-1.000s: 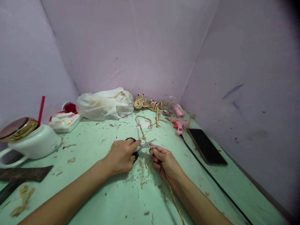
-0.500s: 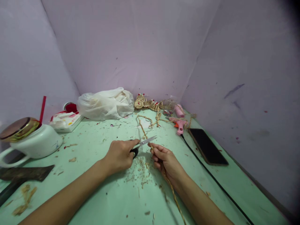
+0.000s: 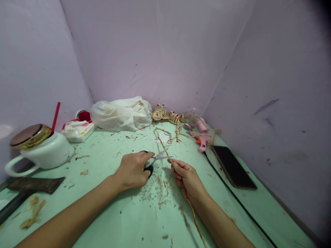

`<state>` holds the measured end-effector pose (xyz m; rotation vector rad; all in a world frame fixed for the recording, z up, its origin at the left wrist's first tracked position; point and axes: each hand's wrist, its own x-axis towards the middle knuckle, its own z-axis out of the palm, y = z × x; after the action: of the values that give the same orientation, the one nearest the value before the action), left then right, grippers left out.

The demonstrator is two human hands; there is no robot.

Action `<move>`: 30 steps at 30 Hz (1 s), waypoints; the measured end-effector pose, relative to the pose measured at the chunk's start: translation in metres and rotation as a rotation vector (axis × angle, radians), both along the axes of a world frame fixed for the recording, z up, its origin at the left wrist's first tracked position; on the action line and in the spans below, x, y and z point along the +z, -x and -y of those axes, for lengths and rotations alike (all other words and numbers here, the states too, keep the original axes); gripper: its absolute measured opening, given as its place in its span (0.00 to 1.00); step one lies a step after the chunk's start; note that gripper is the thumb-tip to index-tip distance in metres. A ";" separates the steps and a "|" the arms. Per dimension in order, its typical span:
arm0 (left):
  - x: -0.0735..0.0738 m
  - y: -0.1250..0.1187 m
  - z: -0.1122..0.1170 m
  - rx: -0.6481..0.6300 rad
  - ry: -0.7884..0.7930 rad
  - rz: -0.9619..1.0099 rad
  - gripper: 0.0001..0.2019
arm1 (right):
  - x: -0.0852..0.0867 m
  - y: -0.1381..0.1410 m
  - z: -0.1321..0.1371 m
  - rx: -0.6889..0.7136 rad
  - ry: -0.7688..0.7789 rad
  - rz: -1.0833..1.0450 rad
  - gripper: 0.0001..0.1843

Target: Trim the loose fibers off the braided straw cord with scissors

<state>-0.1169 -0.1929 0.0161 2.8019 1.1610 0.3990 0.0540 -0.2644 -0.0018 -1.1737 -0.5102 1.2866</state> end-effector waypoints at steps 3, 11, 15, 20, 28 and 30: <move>0.001 -0.002 0.002 -0.057 -0.008 -0.010 0.26 | 0.000 -0.001 0.001 0.064 -0.022 -0.090 0.14; -0.003 -0.008 0.005 -0.092 -0.026 -0.071 0.27 | -0.001 0.001 0.001 0.137 -0.030 -0.136 0.15; -0.003 -0.010 0.003 -0.103 -0.038 -0.087 0.29 | -0.001 0.001 0.002 0.136 -0.032 -0.113 0.12; -0.002 -0.009 0.001 -0.124 -0.072 -0.134 0.27 | -0.001 0.001 0.002 0.124 -0.025 -0.103 0.09; -0.003 -0.007 -0.002 -0.139 -0.021 -0.107 0.27 | -0.002 0.001 0.002 0.158 -0.029 -0.106 0.09; -0.002 -0.006 -0.003 -0.143 -0.001 -0.076 0.26 | -0.002 0.000 0.002 0.148 -0.034 -0.121 0.08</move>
<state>-0.1108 -0.1897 0.0142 2.9009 0.9654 0.2842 0.0539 -0.2667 -0.0039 -1.0377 -0.5357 1.4613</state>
